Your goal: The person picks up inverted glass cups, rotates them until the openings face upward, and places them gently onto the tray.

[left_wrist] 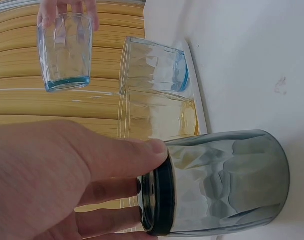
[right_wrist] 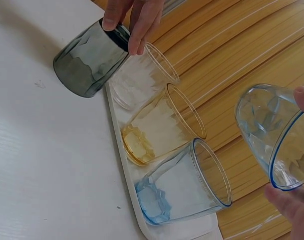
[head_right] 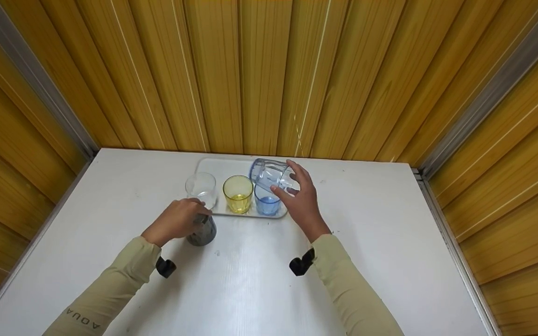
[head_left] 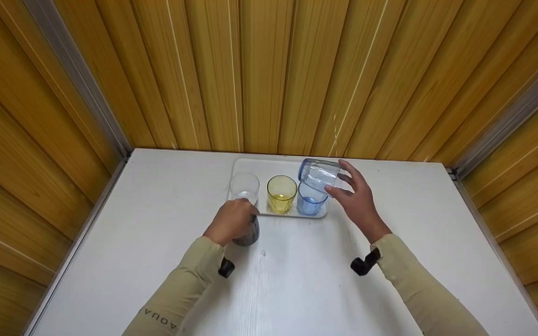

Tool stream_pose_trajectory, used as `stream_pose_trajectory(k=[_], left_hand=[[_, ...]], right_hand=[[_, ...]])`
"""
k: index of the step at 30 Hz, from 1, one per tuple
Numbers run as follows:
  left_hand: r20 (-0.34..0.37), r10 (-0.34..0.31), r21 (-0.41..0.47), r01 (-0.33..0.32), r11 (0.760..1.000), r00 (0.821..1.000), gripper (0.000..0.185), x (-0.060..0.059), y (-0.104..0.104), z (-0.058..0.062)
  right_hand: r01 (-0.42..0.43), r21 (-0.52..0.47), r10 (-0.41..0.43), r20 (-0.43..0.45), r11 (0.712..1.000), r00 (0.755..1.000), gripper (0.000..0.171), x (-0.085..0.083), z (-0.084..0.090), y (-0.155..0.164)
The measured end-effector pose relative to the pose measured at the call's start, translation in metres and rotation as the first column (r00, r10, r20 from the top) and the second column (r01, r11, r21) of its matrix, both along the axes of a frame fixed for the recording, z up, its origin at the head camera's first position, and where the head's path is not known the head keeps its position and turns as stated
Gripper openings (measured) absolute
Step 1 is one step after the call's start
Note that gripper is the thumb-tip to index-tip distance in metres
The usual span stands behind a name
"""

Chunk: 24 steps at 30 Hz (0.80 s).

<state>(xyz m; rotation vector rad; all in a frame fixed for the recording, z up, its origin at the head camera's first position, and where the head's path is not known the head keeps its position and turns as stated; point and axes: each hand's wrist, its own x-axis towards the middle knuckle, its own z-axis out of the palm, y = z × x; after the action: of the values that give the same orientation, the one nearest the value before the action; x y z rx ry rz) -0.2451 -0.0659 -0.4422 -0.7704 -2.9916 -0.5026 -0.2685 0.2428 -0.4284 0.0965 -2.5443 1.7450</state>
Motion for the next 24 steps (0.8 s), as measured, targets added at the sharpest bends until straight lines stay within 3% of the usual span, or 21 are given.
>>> stream_pose_trajectory(k=[15,24], left_hand=[[0.027,0.007,-0.019,-0.006,1.000,1.000,0.030,-0.0018,-0.0008,0.0016],[-0.004,-0.017,0.007,0.017,1.000,1.000,0.027,-0.0011,-0.0021,0.0025]], right_hand=[[0.018,-0.007,-0.018,-0.008,1.000,1.000,0.077,-0.0037,0.0035,0.0008],[0.035,0.008,-0.035,-0.018,0.999,0.999,0.077,-0.0070,-0.0014,0.0004]])
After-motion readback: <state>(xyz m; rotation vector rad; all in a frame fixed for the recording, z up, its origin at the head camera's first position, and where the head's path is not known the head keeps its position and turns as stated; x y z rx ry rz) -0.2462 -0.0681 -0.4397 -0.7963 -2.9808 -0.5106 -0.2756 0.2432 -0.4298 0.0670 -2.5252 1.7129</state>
